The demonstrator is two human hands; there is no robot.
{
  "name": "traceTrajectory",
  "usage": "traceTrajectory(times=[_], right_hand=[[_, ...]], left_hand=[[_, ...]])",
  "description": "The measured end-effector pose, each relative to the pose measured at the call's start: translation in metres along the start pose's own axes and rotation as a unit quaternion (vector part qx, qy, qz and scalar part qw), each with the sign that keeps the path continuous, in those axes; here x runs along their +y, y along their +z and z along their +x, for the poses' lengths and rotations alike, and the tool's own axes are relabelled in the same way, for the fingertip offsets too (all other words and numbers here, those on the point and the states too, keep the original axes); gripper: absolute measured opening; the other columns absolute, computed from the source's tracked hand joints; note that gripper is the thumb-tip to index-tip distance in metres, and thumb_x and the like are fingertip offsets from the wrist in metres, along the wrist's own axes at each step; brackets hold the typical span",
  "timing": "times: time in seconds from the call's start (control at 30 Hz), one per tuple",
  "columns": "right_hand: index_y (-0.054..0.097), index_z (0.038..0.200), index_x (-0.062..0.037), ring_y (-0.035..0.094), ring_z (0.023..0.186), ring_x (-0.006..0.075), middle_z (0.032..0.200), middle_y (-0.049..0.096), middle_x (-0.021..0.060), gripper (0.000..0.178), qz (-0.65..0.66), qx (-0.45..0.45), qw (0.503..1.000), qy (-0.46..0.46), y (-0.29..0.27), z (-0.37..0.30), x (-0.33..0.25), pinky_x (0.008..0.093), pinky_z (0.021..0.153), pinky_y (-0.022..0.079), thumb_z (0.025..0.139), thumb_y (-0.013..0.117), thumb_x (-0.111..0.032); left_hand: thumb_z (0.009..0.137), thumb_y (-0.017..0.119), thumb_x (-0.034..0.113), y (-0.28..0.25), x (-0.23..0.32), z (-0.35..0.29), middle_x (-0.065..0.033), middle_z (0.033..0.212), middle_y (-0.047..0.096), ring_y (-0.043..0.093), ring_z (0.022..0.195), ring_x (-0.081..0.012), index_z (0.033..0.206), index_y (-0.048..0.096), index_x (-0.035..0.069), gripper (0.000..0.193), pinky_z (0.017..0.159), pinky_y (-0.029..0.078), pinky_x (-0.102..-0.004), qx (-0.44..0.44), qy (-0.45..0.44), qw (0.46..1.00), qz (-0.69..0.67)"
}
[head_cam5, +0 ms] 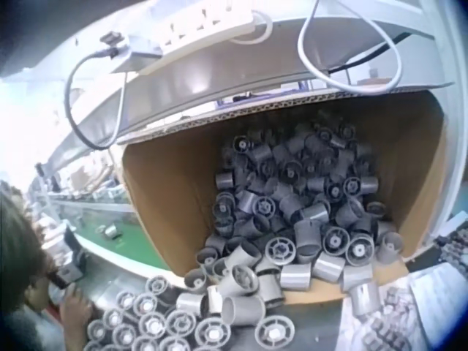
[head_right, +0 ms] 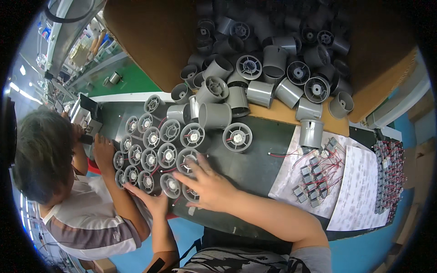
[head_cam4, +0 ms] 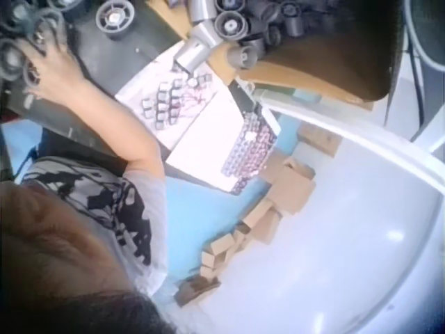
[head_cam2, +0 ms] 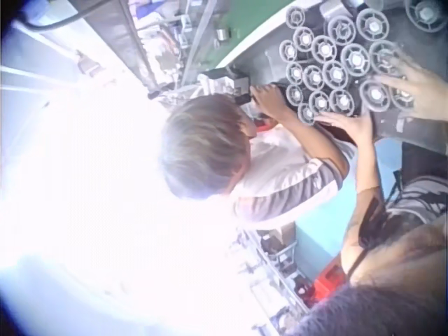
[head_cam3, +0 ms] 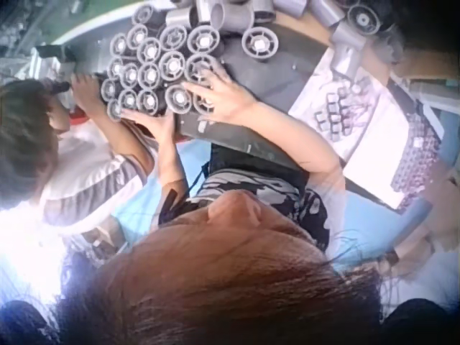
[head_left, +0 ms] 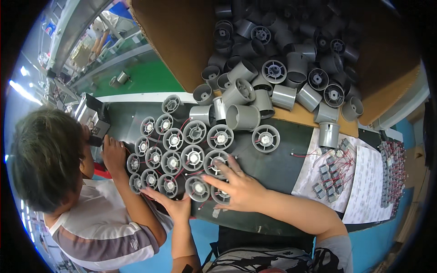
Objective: Manually press-fitting small fan components into plastic housings on an assembly line.
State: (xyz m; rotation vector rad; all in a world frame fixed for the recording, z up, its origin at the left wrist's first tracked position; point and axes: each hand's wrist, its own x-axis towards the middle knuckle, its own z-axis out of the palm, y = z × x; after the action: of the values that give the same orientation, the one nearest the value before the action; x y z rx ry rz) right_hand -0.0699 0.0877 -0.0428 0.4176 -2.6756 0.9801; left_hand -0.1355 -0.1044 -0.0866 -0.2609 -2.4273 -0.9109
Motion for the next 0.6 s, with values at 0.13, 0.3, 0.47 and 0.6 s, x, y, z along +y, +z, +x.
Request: traceTrajectory(times=[0.13,0.3,0.47,0.6], right_hand=[[0.045,0.114,-0.0135,0.023,0.112,0.0477,0.12,0.031,0.0194,0.063,-0.014,0.05,0.998,-0.032,0.013,0.027,-0.003,0.0502,0.091,0.029,0.06,0.067,-0.039],[0.052,0.099,-0.0098,0.028,0.109,0.043,0.106,0.037,0.0175,0.048,-0.001,0.114,0.99,-0.081,0.019,0.039,-0.007,0.0466,0.09,0.032,0.061,0.068,-0.033],[0.052,0.099,-0.0106,0.029,0.112,0.0436,0.107,0.037,0.0179,0.048,0.086,0.116,0.987,-0.069,0.024,0.045,0.006,0.0427,0.09,0.034,0.059,0.07,-0.031],[0.047,0.107,-0.0109,0.026,0.114,0.0438,0.114,0.032,0.0227,0.062,0.059,0.08,0.992,-0.081,0.023,0.062,0.005,0.0439,0.091,0.033,0.057,0.071,-0.038]], left_hand=[[0.056,0.073,0.017,0.003,-0.012,0.024,-0.0234,0.134,-0.007,-0.003,0.125,-0.031,0.13,-0.001,0.001,0.106,0.1,0.004,-0.039,-0.011,0.031,0.999,-0.027],[0.067,0.066,0.017,0.007,-0.019,0.055,-0.0252,0.133,-0.009,-0.002,0.125,-0.0323,0.131,0.003,0.004,0.09,0.099,0.008,-0.0411,-0.029,0.027,0.993,-0.114],[0.07,0.048,-0.004,-0.002,0.0,0.044,-0.0228,0.134,0.001,0.011,0.124,-0.0317,0.13,-0.005,0.006,0.08,0.098,0.015,-0.0408,-0.097,-0.062,0.927,-0.356],[0.066,0.036,-0.011,-0.018,0.012,-0.006,-0.0221,0.132,0.012,0.018,0.122,-0.0314,0.13,-0.003,0.007,0.077,0.097,0.017,-0.0433,0.03,-0.137,0.917,-0.372]])
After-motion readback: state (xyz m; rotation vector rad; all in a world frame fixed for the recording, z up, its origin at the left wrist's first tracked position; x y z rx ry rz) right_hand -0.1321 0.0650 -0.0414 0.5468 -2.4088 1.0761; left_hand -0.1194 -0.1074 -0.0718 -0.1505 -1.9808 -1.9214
